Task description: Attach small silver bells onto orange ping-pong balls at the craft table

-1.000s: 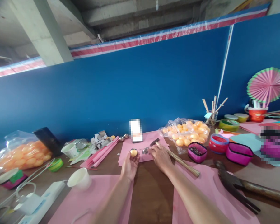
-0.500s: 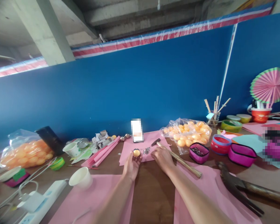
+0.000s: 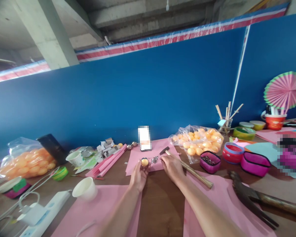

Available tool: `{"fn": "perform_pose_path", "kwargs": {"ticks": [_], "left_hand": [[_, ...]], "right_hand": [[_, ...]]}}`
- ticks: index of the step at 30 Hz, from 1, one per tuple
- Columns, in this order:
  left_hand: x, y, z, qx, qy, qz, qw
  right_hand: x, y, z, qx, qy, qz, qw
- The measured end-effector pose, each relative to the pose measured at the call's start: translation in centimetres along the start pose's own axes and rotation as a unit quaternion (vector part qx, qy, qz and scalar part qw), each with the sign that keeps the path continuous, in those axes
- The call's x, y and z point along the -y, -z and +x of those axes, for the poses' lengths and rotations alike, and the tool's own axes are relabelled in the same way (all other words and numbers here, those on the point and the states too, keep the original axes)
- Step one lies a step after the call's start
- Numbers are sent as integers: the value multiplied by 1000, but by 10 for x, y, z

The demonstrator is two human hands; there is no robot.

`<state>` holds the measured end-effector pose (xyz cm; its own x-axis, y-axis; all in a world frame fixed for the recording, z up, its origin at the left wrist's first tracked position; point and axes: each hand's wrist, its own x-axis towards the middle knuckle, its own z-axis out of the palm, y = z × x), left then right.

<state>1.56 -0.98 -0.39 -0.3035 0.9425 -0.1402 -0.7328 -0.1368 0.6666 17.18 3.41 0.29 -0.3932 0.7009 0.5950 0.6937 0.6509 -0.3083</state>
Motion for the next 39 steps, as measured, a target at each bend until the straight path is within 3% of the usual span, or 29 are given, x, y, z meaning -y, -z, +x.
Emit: {"fn": "perform_pose_path", "kwargs": {"ticks": [7,10,14,19,27,39], "left_hand": [[-1,2,-1,33,10,11,999],[0,3,-1,53,11,18,998],[1,4,1,71,0,15,997],[2,2,-2,90,-13,10,996],[1,-4,-7,119,-4,7,993],[1,-4,-9,138,18,50,989]], "right_hand": [[4,5,-1,-10,-15,70,997],[7,4,-1,-9,-34,146,989],[15,0,-1,-13,-94,297,950],[23,-3,-2,-7,-138,401,905],[24,-5,-3,25,-172,493,853],[32,-3,-4,51,-200,534,820]]}}
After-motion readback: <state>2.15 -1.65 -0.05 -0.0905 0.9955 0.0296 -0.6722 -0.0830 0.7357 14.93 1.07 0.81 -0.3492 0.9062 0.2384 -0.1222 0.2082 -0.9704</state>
